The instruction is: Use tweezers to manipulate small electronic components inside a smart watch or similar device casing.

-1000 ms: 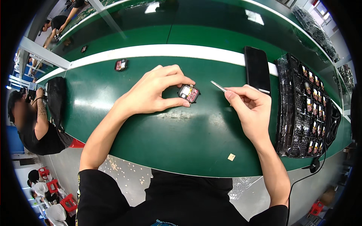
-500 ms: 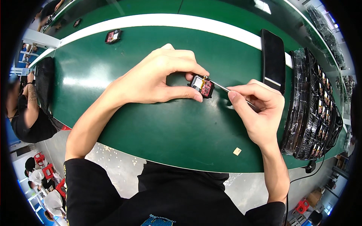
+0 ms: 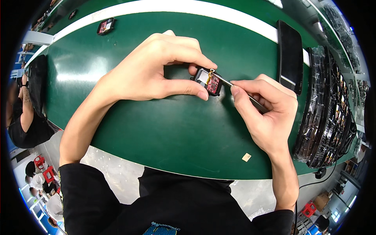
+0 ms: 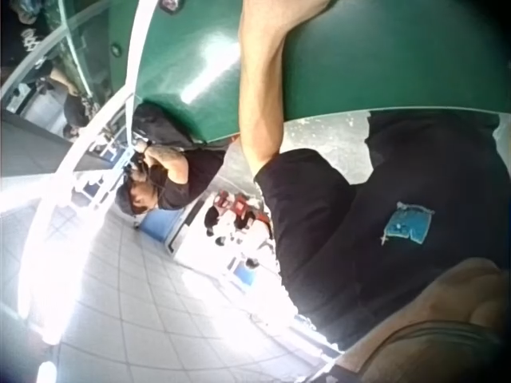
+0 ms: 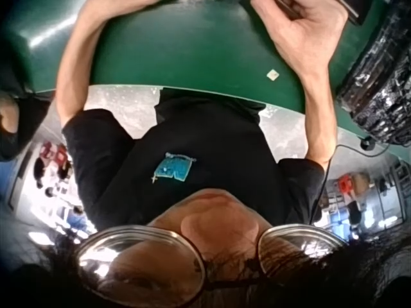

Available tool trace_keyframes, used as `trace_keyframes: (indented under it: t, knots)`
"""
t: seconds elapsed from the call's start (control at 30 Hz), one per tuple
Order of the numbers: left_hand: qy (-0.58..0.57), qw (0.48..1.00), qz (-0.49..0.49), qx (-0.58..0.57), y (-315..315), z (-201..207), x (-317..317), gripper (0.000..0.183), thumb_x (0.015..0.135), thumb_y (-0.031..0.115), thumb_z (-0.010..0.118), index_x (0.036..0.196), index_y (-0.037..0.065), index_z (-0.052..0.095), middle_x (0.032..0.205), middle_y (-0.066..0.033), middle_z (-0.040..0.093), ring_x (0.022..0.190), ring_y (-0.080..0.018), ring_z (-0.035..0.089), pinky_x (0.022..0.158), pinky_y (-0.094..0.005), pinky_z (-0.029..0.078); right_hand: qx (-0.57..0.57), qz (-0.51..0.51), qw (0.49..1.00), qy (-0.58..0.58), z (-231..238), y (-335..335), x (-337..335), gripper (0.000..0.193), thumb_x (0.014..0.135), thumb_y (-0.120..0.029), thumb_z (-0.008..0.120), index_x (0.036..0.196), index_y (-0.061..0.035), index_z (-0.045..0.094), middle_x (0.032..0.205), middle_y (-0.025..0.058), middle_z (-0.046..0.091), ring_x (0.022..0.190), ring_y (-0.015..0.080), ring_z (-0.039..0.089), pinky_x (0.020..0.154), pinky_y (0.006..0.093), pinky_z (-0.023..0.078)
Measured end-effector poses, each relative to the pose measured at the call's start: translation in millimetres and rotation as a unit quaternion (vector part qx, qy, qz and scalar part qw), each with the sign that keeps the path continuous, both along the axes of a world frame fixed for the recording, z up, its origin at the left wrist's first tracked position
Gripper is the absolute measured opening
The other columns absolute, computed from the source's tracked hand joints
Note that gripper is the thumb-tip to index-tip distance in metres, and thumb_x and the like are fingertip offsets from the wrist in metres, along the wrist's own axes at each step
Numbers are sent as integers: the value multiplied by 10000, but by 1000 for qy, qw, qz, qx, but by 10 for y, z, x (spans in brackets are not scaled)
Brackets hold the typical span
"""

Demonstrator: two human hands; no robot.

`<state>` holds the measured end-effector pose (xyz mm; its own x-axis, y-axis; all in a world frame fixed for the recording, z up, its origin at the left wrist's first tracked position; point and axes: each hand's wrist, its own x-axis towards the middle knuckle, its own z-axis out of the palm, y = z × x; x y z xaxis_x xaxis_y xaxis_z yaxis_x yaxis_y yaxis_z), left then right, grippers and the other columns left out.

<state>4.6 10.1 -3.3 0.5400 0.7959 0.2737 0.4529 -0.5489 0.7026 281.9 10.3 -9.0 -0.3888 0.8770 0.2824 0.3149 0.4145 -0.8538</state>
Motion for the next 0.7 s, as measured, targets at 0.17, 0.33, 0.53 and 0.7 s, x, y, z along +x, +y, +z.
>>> trace_keyframes:
  t: [0.17,0.33,0.53,0.7]
  knots:
    - [-2,1000,-6,0,12,0,-1,547,740,224,1002,1240,73,841,900,-32,751,835,-188,681,815,-349,390,15,1,1000,-17,20,3,2,82,872,26,821,954,32,825,663,25,623,511,41,490,478,253,327]
    - [-10,1000,11,-18,14,59,30,548,745,230,1000,1235,60,824,908,-28,752,731,-153,608,795,-325,391,39,-2,999,-10,23,8,28,110,852,37,833,962,30,829,662,18,618,500,44,469,469,256,314]
    - [-13,1000,10,-13,9,35,25,485,765,223,999,1193,75,827,880,-13,734,721,-142,587,757,-307,391,132,-2,990,-52,72,-21,16,222,792,53,873,1007,6,849,691,17,619,484,65,447,461,275,320]
    - [4,1000,10,-1,6,48,19,468,778,229,995,1193,85,832,877,-18,737,733,-149,605,741,-307,389,140,3,989,-57,87,-40,-16,228,790,58,880,1009,3,850,711,22,637,489,74,463,463,280,336]
